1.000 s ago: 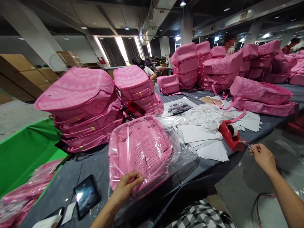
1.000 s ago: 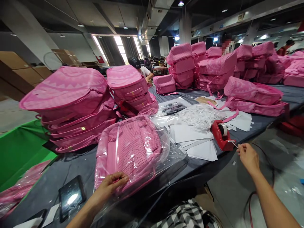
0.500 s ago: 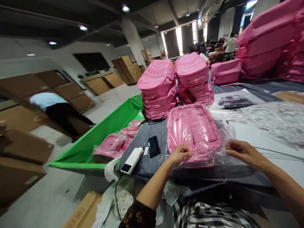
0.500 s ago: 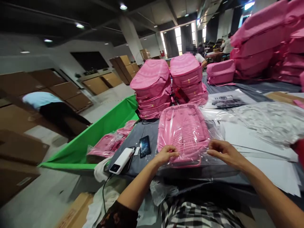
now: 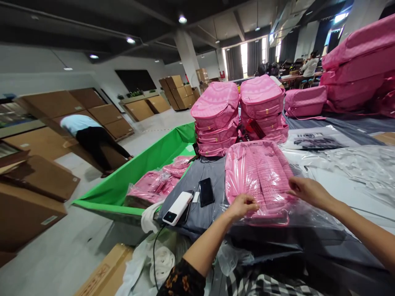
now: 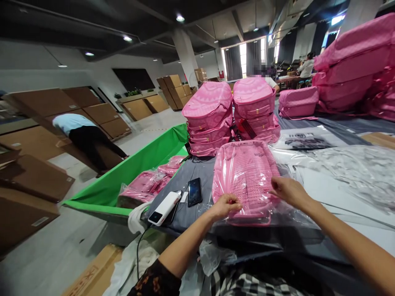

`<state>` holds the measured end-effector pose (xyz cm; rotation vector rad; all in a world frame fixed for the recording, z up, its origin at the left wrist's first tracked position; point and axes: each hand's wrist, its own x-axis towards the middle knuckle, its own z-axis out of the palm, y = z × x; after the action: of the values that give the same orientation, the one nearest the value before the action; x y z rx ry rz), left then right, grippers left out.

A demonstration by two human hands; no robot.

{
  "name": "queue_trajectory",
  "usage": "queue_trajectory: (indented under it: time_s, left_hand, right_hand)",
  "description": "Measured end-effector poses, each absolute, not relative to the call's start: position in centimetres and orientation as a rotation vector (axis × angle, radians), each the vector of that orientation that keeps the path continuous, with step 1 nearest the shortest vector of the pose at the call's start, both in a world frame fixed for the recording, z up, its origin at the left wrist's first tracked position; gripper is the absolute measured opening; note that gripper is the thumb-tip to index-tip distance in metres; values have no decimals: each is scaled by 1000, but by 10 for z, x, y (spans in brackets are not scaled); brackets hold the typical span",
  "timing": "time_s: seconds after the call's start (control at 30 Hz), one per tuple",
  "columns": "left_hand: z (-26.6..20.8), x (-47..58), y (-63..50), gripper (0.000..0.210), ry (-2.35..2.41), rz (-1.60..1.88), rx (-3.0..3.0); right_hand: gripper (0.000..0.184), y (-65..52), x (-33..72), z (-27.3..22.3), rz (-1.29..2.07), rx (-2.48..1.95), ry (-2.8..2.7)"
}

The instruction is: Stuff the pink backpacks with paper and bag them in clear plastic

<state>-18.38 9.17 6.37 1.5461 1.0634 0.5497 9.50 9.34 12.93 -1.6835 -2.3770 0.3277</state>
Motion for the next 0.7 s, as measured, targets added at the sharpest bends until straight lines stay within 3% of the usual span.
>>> queue_trajectory:
  time_s: [0.17,0.27,0.37,0.53,0.63,0.7]
  left_hand:
    - [76,-185,88,42,1090,514,1725]
    - [87,-203,77,23,1127,477,2274]
    - [88,-232,65,13,1334,395,2650]
    - [69,-266,64,12,1603,499,2297]
    - [64,-265,70,13,1630,488,2260]
    - [65,-262,74,13,1637,468,2250]
  right_hand:
    - [41,77,69,123,534,-1569,-2620]
    - [51,84,62,118,587,-1660,-2661]
    - [50,93,63,113,600,-1620,-2687]
    - [43,79,67,106,595,-1490,-2548]
    - [42,50,98,95,645,-1264,-2219]
    - [46,26,146,83,488,-1346,-1913]
